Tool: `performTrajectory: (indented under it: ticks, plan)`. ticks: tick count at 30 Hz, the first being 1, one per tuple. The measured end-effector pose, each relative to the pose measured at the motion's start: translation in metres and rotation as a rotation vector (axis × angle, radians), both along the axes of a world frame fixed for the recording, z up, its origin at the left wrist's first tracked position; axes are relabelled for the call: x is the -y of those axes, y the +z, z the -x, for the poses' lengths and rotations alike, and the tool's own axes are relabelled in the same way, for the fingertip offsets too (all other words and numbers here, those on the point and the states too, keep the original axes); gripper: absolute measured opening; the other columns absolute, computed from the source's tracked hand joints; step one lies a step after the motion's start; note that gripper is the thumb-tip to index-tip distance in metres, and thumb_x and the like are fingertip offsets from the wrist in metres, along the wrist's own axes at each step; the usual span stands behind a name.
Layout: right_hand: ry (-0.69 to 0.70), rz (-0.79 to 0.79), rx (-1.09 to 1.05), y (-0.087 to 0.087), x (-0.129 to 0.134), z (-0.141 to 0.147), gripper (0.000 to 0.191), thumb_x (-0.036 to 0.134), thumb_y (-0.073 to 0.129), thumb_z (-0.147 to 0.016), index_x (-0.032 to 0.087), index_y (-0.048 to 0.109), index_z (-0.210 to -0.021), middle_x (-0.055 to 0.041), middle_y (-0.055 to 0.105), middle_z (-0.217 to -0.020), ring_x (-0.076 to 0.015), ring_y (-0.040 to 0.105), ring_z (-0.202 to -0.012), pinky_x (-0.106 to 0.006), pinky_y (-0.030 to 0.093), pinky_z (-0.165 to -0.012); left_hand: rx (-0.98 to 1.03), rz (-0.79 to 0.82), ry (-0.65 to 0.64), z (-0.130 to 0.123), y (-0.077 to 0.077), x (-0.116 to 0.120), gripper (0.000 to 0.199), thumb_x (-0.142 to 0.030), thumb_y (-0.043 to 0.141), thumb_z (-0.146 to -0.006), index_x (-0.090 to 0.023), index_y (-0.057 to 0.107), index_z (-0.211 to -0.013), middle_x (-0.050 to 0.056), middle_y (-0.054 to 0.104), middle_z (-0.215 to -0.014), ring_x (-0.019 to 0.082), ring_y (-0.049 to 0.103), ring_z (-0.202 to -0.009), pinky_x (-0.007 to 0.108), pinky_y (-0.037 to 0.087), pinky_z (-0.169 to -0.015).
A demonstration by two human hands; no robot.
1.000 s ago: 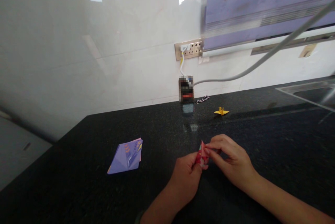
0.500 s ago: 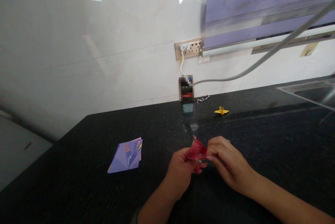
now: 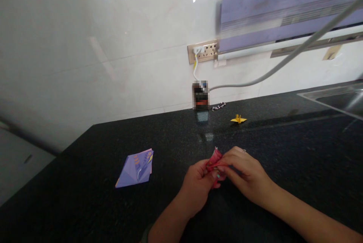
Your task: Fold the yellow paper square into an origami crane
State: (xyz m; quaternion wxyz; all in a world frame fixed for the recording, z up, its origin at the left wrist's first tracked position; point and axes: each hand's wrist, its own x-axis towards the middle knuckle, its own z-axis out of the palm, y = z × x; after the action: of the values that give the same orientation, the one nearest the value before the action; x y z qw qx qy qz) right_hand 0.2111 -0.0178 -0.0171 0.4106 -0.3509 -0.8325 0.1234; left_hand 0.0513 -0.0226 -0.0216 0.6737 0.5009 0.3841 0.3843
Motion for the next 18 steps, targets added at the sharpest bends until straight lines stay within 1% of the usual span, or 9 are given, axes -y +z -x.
performTrajectory:
  ticks: [3,7,10,12,15,18]
  plan:
    - [-0.044,0.017,-0.034,-0.001,-0.002,0.0,0.016,0.014,0.048,-0.081,0.022,0.06,-0.088,-0.0033,0.063,-0.075,-0.0165,0.055,-0.072,-0.031,0.043,-0.066,-0.003,0.032,0.008,0.0,0.001,0.001,0.036,-0.034,0.055,-0.074,-0.016,0.057,-0.105,0.007,0.062,-0.085,0.015,0.058,-0.072,0.027,0.044,-0.064]
    - [-0.015,-0.037,-0.016,0.001,-0.001,-0.001,0.018,0.014,0.05,-0.079,0.021,0.061,-0.091,-0.0037,0.063,-0.076,-0.0164,0.055,-0.072,-0.031,0.043,-0.065,-0.001,0.011,0.028,0.001,-0.001,0.001,0.033,-0.034,0.054,-0.075,-0.016,0.058,-0.102,0.007,0.062,-0.085,0.015,0.058,-0.073,0.028,0.044,-0.065]
    - [0.04,-0.124,0.076,0.002,0.002,-0.001,0.022,0.014,0.052,-0.078,0.021,0.061,-0.096,-0.0049,0.062,-0.081,-0.0167,0.055,-0.073,-0.032,0.043,-0.065,0.045,-0.009,0.05,0.0,-0.001,0.001,0.03,-0.033,0.056,-0.074,-0.015,0.06,-0.097,0.005,0.062,-0.08,0.014,0.056,-0.07,0.026,0.043,-0.063]
    - [0.048,-0.172,0.159,0.003,0.005,-0.001,0.024,0.016,0.051,-0.078,0.022,0.06,-0.099,-0.0057,0.061,-0.083,-0.0168,0.054,-0.072,-0.032,0.043,-0.063,0.076,-0.026,0.066,0.0,-0.001,0.001,0.028,-0.032,0.058,-0.073,-0.014,0.062,-0.094,0.004,0.062,-0.076,0.012,0.053,-0.066,0.024,0.04,-0.061]
    - [0.012,-0.228,0.263,0.004,0.01,0.0,0.022,0.019,0.05,-0.08,0.021,0.062,-0.098,-0.0069,0.063,-0.087,-0.0182,0.055,-0.075,-0.032,0.045,-0.062,0.115,-0.016,0.084,-0.001,-0.001,0.0,0.027,-0.03,0.06,-0.071,-0.013,0.063,-0.092,0.002,0.061,-0.072,0.012,0.052,-0.064,0.024,0.039,-0.062]
    - [-0.036,-0.289,0.293,0.004,0.013,0.004,0.021,0.018,0.049,-0.08,0.021,0.063,-0.096,-0.0066,0.064,-0.094,-0.0199,0.056,-0.079,-0.033,0.047,-0.064,0.153,0.02,0.095,-0.001,-0.001,-0.001,0.027,-0.029,0.06,-0.07,-0.013,0.063,-0.092,0.002,0.061,-0.071,0.012,0.052,-0.064,0.024,0.038,-0.062]
